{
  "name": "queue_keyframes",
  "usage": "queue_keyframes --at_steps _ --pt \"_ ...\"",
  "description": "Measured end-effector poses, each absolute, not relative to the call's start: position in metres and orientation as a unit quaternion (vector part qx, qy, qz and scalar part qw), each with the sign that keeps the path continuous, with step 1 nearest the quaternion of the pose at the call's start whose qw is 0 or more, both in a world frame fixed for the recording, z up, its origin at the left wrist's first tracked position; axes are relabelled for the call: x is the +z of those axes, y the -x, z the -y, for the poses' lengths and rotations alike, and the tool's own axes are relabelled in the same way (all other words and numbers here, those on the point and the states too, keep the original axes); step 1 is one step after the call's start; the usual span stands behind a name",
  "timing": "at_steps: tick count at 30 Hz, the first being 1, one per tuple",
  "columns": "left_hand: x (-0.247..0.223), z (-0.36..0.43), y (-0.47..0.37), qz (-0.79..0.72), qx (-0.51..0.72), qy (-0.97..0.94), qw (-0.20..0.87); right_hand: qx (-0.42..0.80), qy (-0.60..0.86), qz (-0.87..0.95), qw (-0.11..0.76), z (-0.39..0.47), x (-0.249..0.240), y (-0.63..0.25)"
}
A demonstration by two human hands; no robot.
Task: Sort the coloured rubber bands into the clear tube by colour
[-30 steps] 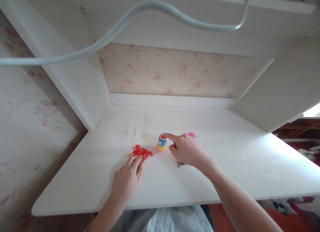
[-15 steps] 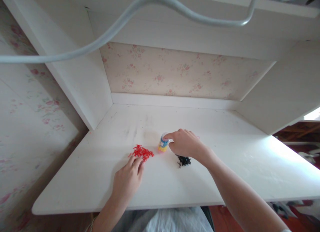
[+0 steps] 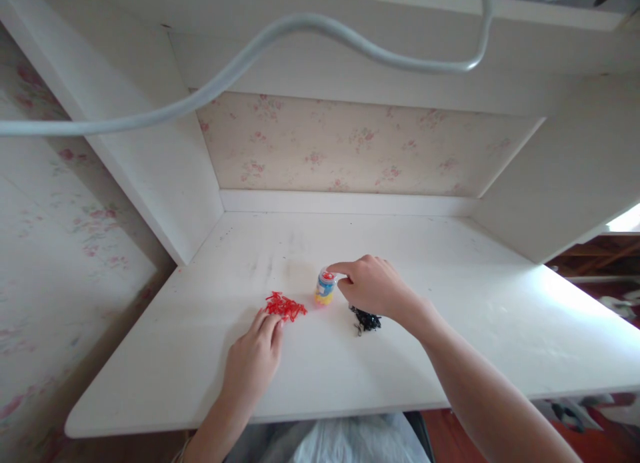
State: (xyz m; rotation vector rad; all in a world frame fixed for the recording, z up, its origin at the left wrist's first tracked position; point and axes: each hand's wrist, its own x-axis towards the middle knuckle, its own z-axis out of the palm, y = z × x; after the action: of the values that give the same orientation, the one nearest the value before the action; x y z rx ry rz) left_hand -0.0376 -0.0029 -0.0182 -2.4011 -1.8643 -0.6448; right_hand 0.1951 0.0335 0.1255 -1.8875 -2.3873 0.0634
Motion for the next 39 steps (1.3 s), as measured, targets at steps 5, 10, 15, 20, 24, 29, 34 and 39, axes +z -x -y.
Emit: queue_keyframes --at_steps 5,10,15,20,24,29,34,39 --pt "-0.013 -0.001 0.04 0.588 -0.235 0.774 -0.005 0.07 0.616 0.764 0.177 -0.018 0.119 -0.202" --pt "-0.005 -0.002 0.038 0.592 -0.214 0.777 -0.023 0.149 0.596 0.742 0.269 0.007 0.086 -0.203" --pt "0.001 -0.002 0.033 0.598 -0.195 0.775 -0.058 0.213 0.596 0.729 0.26 0.029 0.04 -0.193" --pt "0.005 0.001 0.032 0.591 -0.153 0.789 -0.062 0.242 0.578 0.755 0.194 0.042 0.014 -0.174" --pt "0.006 0.005 0.033 0.587 -0.116 0.799 -0.062 0.193 0.6 0.762 0.148 0.041 0.011 -0.158" --pt "0.002 0.004 0.03 0.59 -0.11 0.797 -0.06 0.146 0.614 0.762 0.144 0.027 0.01 -0.136" --pt "-0.001 0.0 0.031 0.586 -0.124 0.799 -0.053 0.115 0.608 0.775 0.126 0.017 0.006 -0.123" --pt "-0.003 -0.001 0.034 0.584 -0.148 0.796 -0.06 0.115 0.619 0.768 0.118 0.016 0.008 -0.122"
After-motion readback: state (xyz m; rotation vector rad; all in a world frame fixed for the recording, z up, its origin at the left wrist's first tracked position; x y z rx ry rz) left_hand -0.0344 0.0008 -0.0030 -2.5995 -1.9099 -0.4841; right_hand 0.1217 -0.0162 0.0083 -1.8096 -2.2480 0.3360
